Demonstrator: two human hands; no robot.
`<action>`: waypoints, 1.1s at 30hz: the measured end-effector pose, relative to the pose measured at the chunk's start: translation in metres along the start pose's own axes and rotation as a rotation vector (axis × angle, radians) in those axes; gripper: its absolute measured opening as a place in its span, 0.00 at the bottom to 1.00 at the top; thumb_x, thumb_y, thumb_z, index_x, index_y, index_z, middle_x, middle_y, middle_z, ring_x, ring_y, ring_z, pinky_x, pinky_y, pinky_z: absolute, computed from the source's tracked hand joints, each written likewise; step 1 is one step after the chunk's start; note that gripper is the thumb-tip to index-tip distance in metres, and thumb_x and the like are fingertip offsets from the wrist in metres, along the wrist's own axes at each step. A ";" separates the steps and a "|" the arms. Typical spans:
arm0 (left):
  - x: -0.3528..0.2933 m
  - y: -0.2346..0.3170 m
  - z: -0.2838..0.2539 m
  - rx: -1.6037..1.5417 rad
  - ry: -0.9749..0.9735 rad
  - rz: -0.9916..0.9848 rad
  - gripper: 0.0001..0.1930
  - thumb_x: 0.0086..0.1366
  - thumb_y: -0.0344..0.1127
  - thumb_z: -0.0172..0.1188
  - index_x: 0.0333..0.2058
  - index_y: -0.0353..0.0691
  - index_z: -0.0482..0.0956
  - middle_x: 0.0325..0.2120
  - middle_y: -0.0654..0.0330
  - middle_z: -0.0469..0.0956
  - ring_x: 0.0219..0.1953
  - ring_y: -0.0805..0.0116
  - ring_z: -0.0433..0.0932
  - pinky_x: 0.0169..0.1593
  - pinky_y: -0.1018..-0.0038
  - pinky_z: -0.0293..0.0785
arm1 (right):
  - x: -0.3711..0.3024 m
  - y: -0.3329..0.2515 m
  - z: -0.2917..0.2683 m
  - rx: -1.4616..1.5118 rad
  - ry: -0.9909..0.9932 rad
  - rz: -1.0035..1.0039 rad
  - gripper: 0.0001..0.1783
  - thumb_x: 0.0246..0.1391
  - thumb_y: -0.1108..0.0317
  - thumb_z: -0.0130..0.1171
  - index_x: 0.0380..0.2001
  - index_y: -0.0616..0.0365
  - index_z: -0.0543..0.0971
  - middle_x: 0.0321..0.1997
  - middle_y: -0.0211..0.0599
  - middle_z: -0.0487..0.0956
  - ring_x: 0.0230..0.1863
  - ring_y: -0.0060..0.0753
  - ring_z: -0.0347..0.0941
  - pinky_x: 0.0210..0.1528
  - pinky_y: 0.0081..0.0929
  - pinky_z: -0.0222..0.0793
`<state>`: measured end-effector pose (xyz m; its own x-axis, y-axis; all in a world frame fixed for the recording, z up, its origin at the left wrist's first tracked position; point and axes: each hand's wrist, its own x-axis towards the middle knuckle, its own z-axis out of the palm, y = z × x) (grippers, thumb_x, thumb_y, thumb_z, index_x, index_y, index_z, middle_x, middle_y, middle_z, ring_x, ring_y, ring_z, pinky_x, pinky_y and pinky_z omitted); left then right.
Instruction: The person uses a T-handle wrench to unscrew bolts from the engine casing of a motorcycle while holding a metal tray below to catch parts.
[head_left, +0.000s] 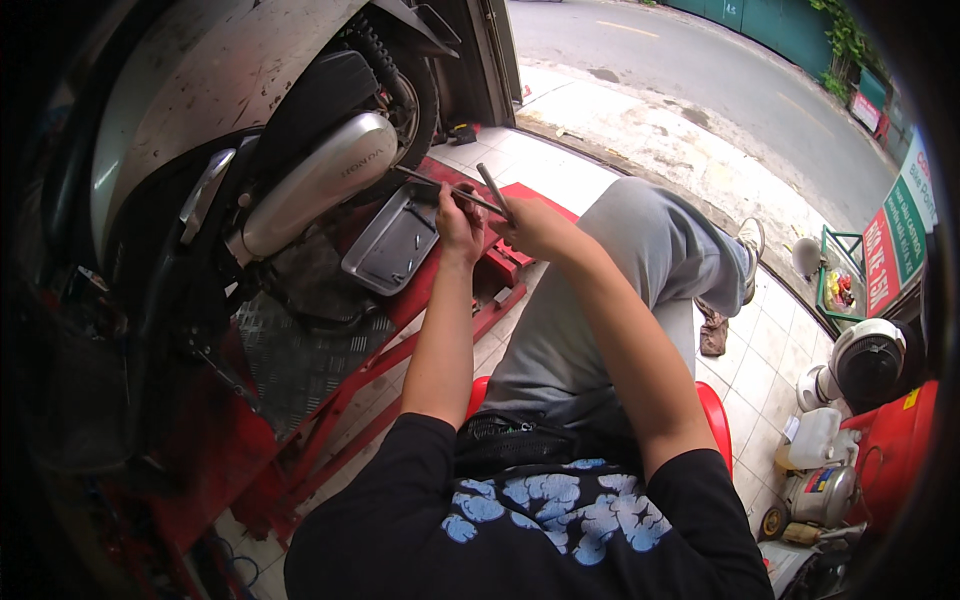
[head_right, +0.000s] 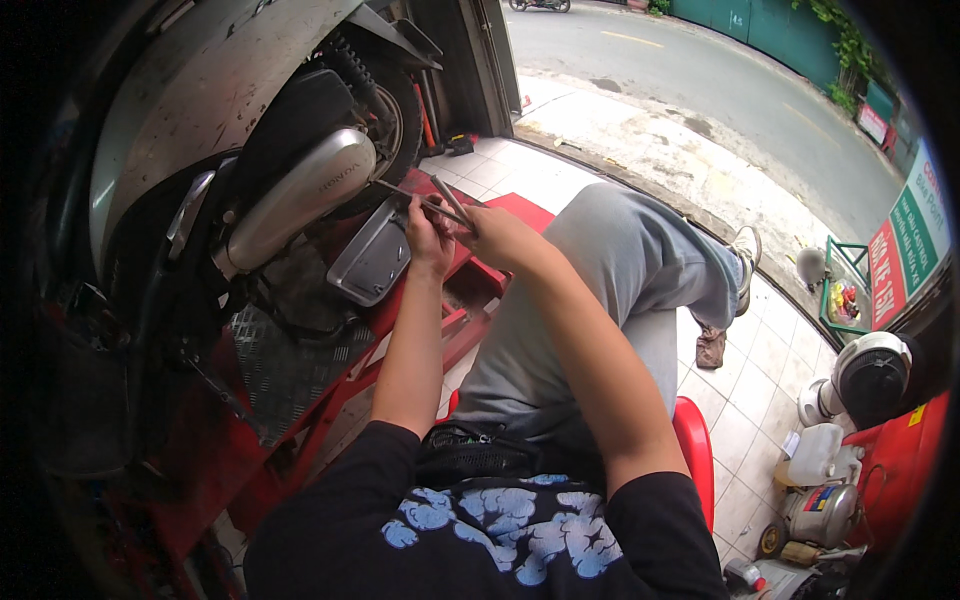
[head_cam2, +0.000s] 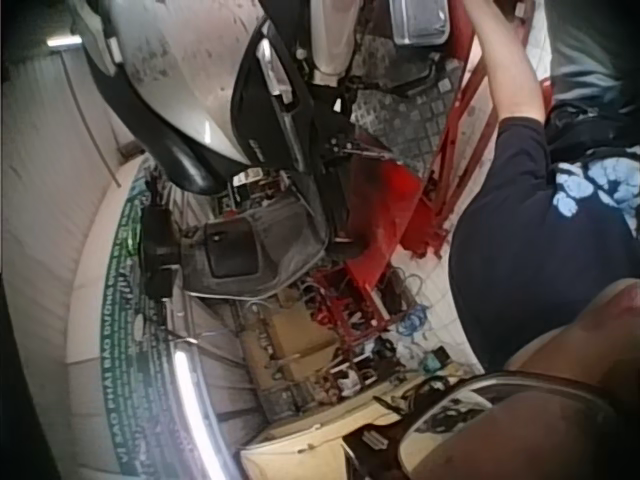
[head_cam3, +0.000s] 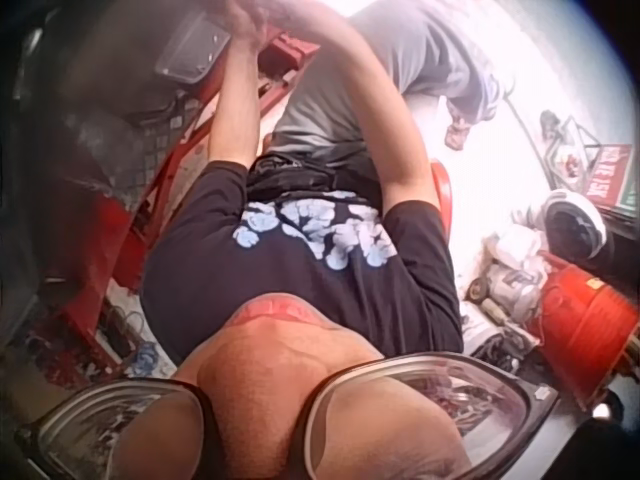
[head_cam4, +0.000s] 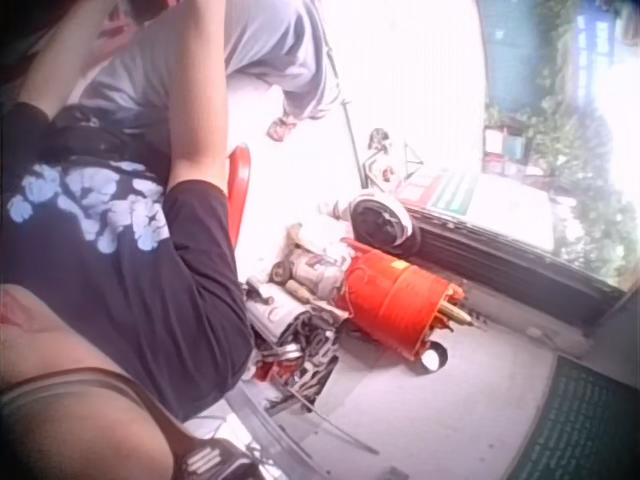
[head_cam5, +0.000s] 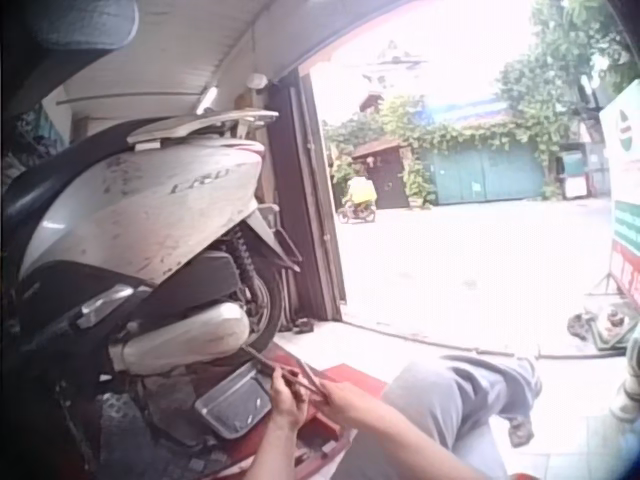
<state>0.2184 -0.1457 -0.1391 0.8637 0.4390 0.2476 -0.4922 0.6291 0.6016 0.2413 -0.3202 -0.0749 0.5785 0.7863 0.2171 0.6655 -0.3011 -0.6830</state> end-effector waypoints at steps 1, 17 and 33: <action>-0.001 0.001 0.003 -0.018 -0.010 -0.023 0.23 0.75 0.50 0.37 0.31 0.39 0.73 0.15 0.66 0.65 0.16 0.74 0.65 0.21 0.76 0.64 | 0.001 -0.001 -0.002 0.078 -0.048 0.033 0.18 0.53 0.66 0.56 0.46 0.64 0.75 0.32 0.57 0.79 0.36 0.52 0.78 0.40 0.41 0.71; 0.055 0.049 -0.069 0.430 0.856 0.089 0.07 0.68 0.44 0.54 0.37 0.50 0.74 0.30 0.73 0.75 0.25 0.80 0.69 0.25 0.80 0.63 | 0.020 0.016 0.004 0.333 0.505 0.113 0.21 0.56 0.75 0.45 0.52 0.69 0.75 0.22 0.38 0.76 0.23 0.26 0.71 0.28 0.27 0.68; 0.109 0.066 -0.094 -0.290 0.329 -0.024 0.23 0.72 0.55 0.36 0.32 0.49 0.76 0.25 0.73 0.77 0.20 0.80 0.66 0.22 0.81 0.58 | 0.009 -0.002 -0.001 0.453 0.539 0.177 0.12 0.49 0.75 0.41 0.29 0.69 0.75 0.24 0.62 0.76 0.28 0.59 0.75 0.36 0.46 0.69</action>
<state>0.2700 0.0040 -0.1443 0.8181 0.5732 -0.0472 -0.5228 0.7754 0.3542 0.2453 -0.3135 -0.0707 0.8892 0.3359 0.3105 0.3474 -0.0542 -0.9362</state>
